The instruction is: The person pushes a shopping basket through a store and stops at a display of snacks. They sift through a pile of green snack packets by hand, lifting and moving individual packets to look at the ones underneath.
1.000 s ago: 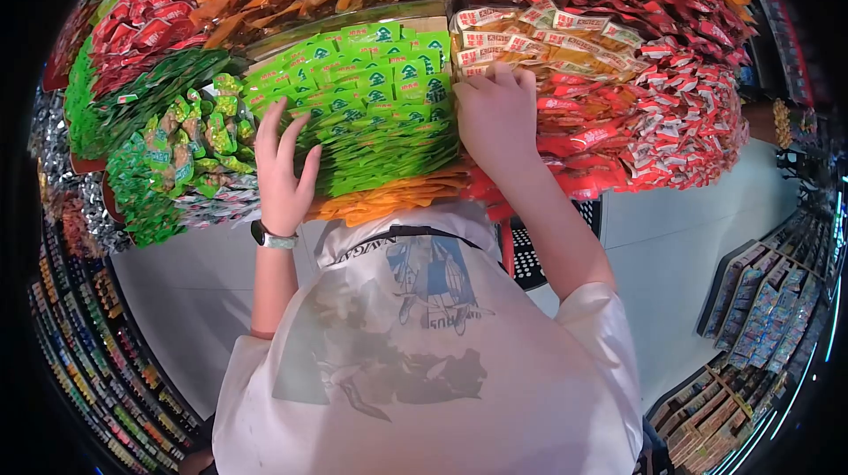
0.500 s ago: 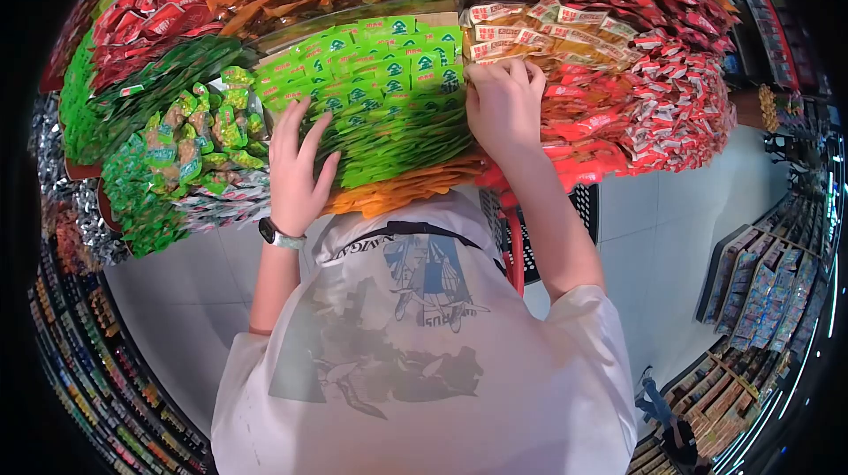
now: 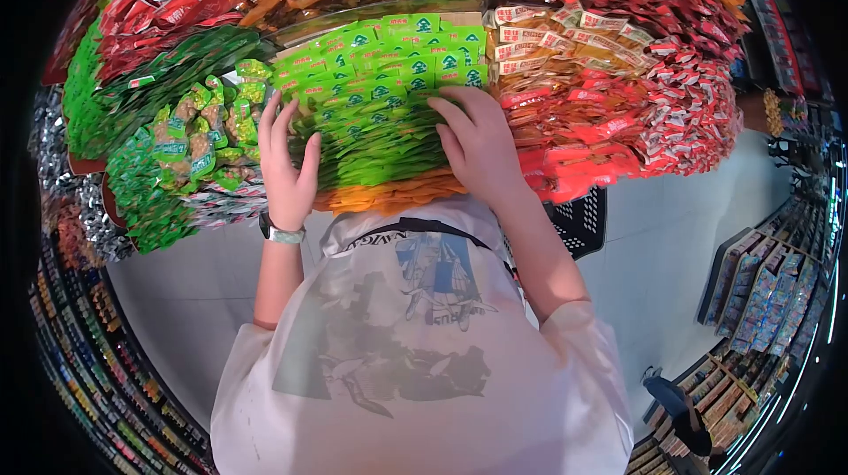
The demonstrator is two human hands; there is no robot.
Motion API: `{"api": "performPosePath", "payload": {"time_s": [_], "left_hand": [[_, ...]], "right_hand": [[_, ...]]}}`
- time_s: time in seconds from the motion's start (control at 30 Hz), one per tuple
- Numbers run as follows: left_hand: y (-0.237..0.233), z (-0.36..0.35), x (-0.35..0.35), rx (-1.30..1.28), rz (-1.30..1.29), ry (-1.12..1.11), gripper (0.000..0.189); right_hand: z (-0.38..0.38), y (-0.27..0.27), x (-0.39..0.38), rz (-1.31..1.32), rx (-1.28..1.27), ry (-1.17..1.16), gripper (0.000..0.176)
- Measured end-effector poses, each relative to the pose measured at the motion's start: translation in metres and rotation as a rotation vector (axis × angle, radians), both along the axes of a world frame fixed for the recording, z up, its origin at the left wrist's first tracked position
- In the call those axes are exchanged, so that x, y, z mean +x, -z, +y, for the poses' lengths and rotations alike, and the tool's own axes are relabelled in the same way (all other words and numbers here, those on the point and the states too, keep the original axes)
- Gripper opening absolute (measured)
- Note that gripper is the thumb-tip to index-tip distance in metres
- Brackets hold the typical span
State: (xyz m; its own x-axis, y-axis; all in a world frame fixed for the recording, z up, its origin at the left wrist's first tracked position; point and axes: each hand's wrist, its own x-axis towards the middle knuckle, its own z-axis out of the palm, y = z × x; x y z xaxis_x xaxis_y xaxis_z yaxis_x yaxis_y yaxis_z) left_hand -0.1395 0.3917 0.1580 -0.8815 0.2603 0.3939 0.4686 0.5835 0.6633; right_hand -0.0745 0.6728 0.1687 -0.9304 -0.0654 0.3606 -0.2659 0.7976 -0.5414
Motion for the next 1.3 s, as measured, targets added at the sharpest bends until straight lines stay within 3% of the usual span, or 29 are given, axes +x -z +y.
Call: {"api": "performPosePath", "payload": {"time_s": [0.23, 0.43, 0.67, 0.83, 0.93, 1.03, 1.13, 1.3], "left_hand": [[-0.001, -0.002, -0.02, 0.038, -0.058, -0.02, 0.044], [-0.003, 0.002, -0.031, 0.067, -0.032, -0.035, 0.029], [0.001, 0.001, -0.03, 0.013, 0.064, -0.053, 0.016], [-0.001, 0.001, -0.041, 0.046, -0.003, -0.055, 0.009], [-0.006, -0.006, -0.046, -0.075, -0.01, -0.002, 0.01], [-0.004, -0.005, -0.046, 0.072, -0.154, 0.014, 0.009], [0.002, -0.004, -0.047, 0.062, -0.04, 0.03, 0.009], [0.007, -0.005, -0.05, 0.053, -0.071, 0.024, 0.009]], "right_hand": [[0.002, -0.004, -0.063, 0.012, -0.066, -0.014, 0.038], [0.005, 0.006, -0.094, 0.118, -0.015, -0.113, 0.02], [0.007, 0.012, -0.101, 0.112, 0.036, -0.127, 0.013], [-0.002, 0.008, -0.107, 0.07, 0.034, -0.155, 0.008], [-0.007, 0.005, -0.107, 0.065, 0.001, -0.16, 0.007], [-0.011, 0.003, -0.112, 0.016, -0.073, -0.158, 0.007], [-0.016, 0.004, -0.116, 0.053, -0.112, -0.183, 0.008], [-0.021, -0.002, -0.114, -0.086, -0.097, -0.139, 0.011]]}}
